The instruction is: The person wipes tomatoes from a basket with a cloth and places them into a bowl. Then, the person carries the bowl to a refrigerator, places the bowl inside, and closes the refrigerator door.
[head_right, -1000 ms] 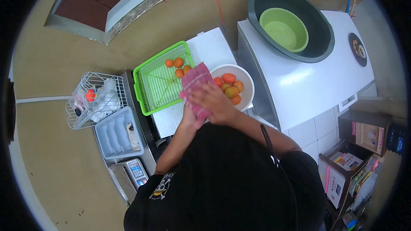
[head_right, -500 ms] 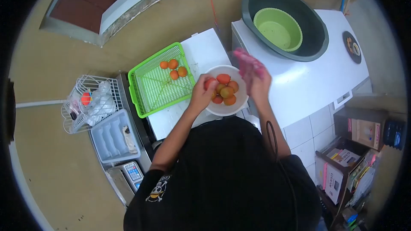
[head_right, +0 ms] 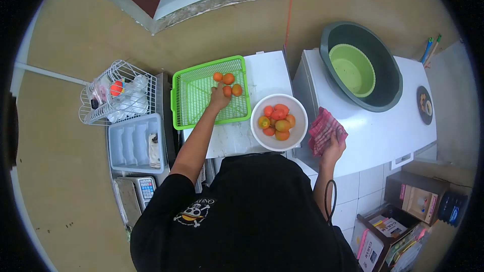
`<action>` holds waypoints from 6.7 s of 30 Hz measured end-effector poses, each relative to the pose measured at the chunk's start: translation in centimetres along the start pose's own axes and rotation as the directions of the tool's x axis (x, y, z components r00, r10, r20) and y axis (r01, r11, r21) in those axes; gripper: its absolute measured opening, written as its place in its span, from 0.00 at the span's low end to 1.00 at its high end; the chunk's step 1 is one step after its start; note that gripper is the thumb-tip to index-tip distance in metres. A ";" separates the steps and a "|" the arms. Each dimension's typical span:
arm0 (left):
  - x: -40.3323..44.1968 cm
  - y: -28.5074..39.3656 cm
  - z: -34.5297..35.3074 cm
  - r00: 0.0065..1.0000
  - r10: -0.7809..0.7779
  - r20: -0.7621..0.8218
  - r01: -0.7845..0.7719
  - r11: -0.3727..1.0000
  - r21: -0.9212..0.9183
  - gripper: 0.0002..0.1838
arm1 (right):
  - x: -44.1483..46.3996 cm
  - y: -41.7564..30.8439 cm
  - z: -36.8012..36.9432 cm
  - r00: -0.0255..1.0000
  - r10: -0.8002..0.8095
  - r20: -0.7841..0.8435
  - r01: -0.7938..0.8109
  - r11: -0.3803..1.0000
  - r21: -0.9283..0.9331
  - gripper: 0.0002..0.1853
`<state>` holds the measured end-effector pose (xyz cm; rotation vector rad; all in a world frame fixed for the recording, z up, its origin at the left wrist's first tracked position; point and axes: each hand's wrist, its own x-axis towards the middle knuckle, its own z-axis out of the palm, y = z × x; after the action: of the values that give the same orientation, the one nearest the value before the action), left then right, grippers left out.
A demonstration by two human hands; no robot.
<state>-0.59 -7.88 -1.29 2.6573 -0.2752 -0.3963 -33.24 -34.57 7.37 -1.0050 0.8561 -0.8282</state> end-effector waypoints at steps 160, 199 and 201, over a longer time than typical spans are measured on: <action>-18.3 11.5 -5.4 0.907 0.262 0.331 0.419 -0.461 -0.782 0.23 | -6.2 0.0 15.5 0.339 -0.360 0.869 0.856 0.502 -0.126 0.19; 1.9 0.4 0.7 0.983 0.041 -0.179 -0.104 0.928 -0.358 0.32 | 1.6 -4.1 0.9 0.987 -0.145 0.071 0.161 0.925 -0.344 0.15; 2.5 1.3 2.6 0.994 -0.020 -0.104 -0.018 0.935 -0.355 0.38 | 1.7 -4.7 1.7 0.987 -0.133 0.085 0.154 0.933 -0.324 0.15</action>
<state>0.78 -10.64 -3.55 2.3121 -0.1521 -0.2736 -31.86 -36.91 11.89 -1.3958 0.8935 -0.7862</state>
